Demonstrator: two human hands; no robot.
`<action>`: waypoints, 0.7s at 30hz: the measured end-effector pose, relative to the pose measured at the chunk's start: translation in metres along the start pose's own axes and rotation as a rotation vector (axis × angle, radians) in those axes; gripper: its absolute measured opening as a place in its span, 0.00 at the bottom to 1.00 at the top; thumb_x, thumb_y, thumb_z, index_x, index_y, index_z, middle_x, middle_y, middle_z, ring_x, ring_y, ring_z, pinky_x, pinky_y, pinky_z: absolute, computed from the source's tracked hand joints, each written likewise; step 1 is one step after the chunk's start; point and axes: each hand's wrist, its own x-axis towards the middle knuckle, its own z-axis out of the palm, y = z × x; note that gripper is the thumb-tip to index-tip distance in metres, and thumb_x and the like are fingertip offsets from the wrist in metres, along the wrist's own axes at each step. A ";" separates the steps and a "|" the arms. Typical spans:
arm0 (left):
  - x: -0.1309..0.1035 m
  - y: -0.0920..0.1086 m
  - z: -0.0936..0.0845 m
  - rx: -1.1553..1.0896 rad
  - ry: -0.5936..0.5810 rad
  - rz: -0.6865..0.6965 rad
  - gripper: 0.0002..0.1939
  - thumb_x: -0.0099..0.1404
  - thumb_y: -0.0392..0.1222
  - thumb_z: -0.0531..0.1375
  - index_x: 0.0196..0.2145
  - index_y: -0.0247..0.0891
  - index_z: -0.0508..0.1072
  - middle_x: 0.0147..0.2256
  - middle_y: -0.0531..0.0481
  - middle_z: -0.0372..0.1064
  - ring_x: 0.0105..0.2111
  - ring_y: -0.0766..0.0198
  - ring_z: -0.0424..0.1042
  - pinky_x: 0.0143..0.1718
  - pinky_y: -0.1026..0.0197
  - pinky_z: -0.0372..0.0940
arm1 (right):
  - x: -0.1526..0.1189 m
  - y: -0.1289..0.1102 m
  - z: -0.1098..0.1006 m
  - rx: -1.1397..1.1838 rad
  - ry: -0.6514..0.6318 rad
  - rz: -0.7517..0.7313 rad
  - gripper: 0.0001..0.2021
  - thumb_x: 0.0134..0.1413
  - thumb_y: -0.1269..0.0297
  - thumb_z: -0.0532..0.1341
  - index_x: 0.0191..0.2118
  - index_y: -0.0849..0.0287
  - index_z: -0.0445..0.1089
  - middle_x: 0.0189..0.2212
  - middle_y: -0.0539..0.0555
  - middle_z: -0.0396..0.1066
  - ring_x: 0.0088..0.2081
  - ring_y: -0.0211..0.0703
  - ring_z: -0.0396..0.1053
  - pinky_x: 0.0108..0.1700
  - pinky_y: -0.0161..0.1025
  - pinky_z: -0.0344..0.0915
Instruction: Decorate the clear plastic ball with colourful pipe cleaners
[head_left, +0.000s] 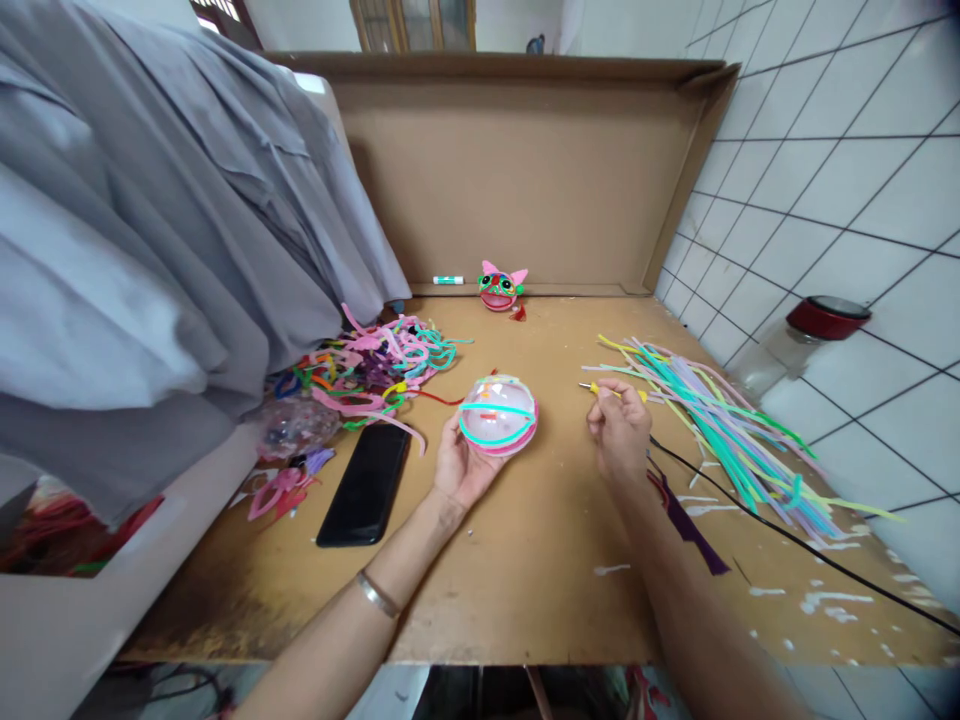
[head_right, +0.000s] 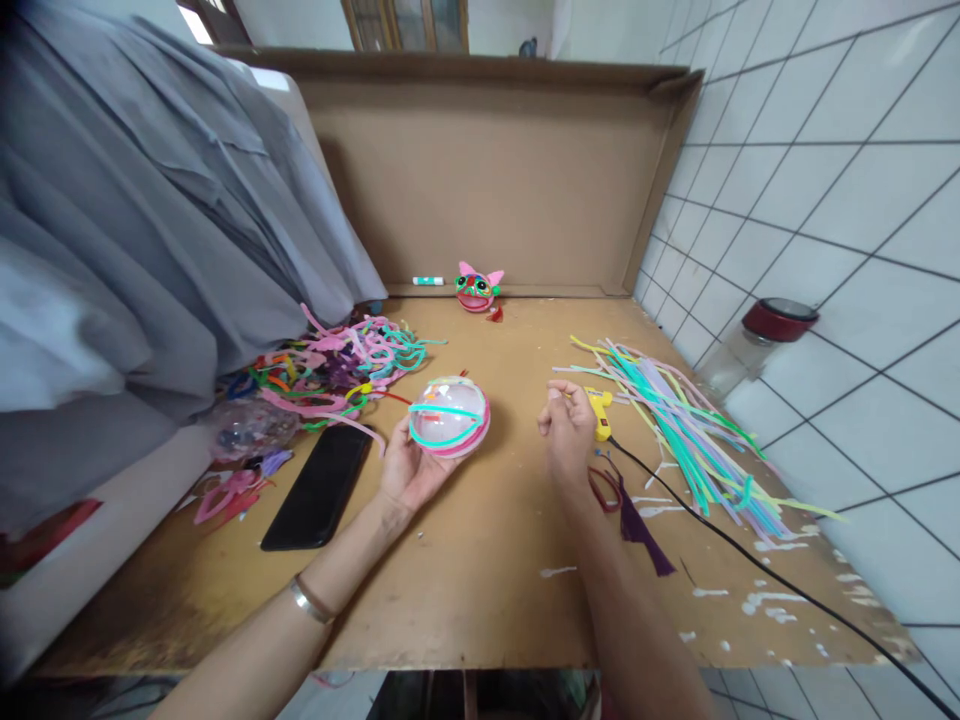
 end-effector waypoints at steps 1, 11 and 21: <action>0.000 -0.001 0.001 0.007 -0.008 0.013 0.25 0.65 0.48 0.53 0.58 0.39 0.64 0.52 0.44 0.72 0.54 0.53 0.68 0.58 0.45 0.60 | 0.000 0.001 0.000 -0.028 0.010 0.002 0.09 0.48 0.58 0.62 0.33 0.57 0.65 0.10 0.38 0.54 0.13 0.29 0.47 0.18 0.30 0.47; -0.002 0.000 0.007 -0.010 -0.002 0.066 0.23 0.66 0.46 0.52 0.57 0.38 0.66 0.50 0.43 0.73 0.54 0.53 0.68 0.58 0.45 0.60 | -0.005 0.018 0.003 -0.196 -0.217 0.265 0.31 0.36 0.54 0.68 0.51 0.50 0.64 0.52 0.57 0.65 0.49 0.47 0.66 0.45 0.43 0.65; -0.003 -0.001 0.010 0.012 0.021 0.097 0.24 0.65 0.46 0.54 0.57 0.36 0.66 0.52 0.42 0.71 0.55 0.52 0.67 0.58 0.46 0.61 | -0.029 0.017 0.017 -0.069 -0.419 0.585 0.19 0.45 0.47 0.65 0.42 0.50 0.70 0.42 0.50 0.72 0.41 0.41 0.68 0.32 0.32 0.67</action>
